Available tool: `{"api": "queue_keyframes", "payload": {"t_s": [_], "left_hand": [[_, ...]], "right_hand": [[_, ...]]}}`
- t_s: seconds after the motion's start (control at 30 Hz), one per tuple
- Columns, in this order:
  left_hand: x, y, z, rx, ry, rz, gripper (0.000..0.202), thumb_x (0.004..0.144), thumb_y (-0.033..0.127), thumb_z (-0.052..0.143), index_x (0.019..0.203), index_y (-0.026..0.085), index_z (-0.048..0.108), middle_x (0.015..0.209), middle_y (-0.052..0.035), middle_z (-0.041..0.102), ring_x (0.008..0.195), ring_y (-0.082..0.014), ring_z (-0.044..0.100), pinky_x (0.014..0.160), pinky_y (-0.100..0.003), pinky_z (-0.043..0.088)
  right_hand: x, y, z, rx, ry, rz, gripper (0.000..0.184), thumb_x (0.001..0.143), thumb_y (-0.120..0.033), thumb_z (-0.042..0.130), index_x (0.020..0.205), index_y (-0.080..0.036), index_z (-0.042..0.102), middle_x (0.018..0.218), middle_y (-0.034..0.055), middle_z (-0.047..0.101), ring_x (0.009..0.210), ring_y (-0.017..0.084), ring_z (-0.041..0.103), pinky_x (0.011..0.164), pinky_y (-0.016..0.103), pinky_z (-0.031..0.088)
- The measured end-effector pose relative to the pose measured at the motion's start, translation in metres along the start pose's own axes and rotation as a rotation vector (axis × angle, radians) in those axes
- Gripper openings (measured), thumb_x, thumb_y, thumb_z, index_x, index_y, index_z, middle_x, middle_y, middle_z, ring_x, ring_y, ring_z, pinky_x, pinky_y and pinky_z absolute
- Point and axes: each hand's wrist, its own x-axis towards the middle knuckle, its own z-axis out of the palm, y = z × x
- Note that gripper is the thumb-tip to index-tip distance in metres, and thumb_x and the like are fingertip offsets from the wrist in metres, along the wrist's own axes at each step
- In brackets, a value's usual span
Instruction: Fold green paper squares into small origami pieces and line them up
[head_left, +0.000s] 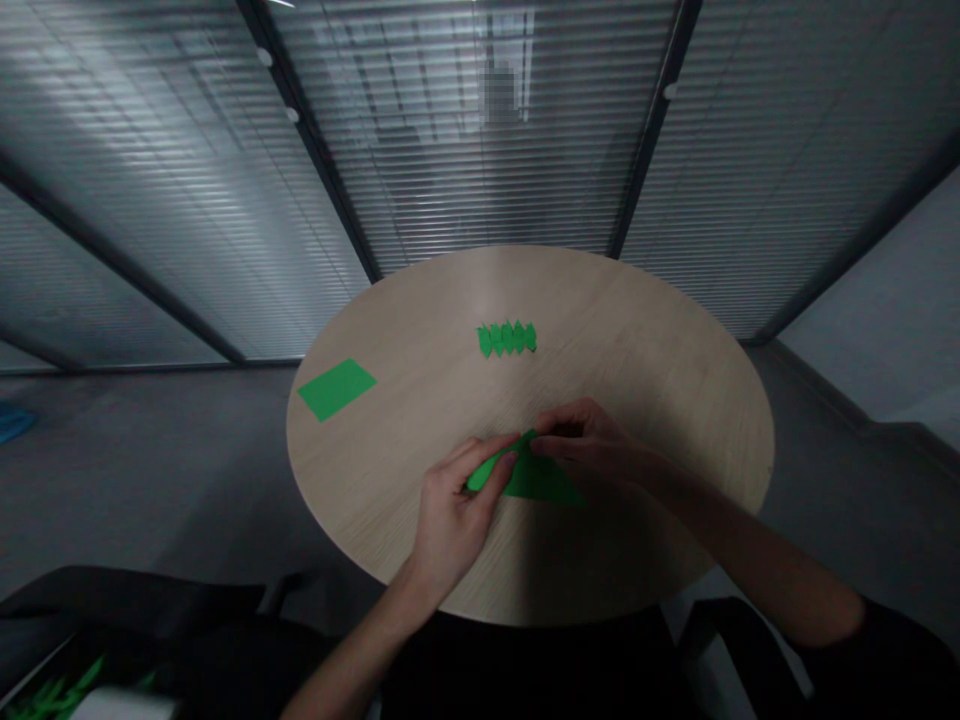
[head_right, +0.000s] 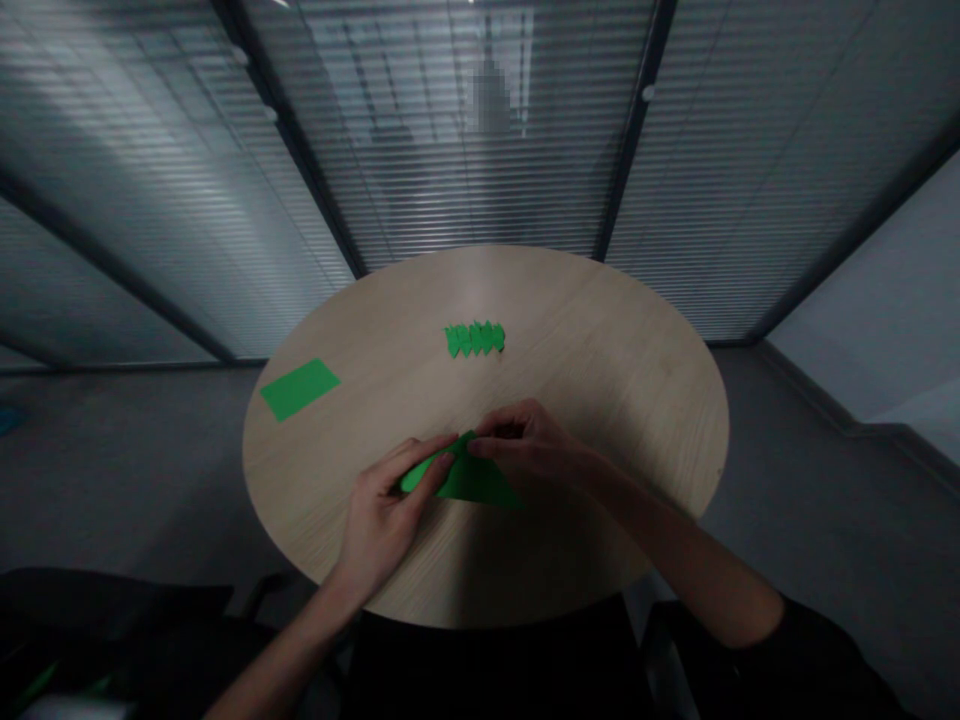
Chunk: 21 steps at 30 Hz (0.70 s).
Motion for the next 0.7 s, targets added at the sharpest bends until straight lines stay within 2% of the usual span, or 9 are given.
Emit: {"api": "queue_keyframes", "payload": {"t_s": [0.27,0.7], "left_hand": [[-0.0008,0.0,-0.0004,-0.008,-0.001,-0.002,0.017,0.099,0.02,0.068,0.111,0.019,0.08,0.081,-0.0022,0.072,0.071,-0.0142,0.065,0.063,-0.025,0.05],[0.0001,0.0009,-0.0002,0.002,-0.004,-0.006,0.018,0.098,0.02,0.067,0.11,0.019,0.08,0.076,-0.0016,0.069,0.066,-0.0141,0.062,0.059,-0.025,0.048]], "right_hand": [[-0.0006,0.0028,-0.0013,-0.023,-0.005,0.013,0.035,0.084,-0.048,0.082,0.076,-0.016,0.073,0.063,-0.004,0.055,0.057,0.009,0.046,0.052,0.022,0.034],[-0.0001,0.0031,0.0004,0.001,-0.008,0.039,0.035,0.083,-0.05,0.083,0.087,-0.016,0.074,0.069,-0.0019,0.062,0.06,0.01,0.052,0.054,0.022,0.039]]}}
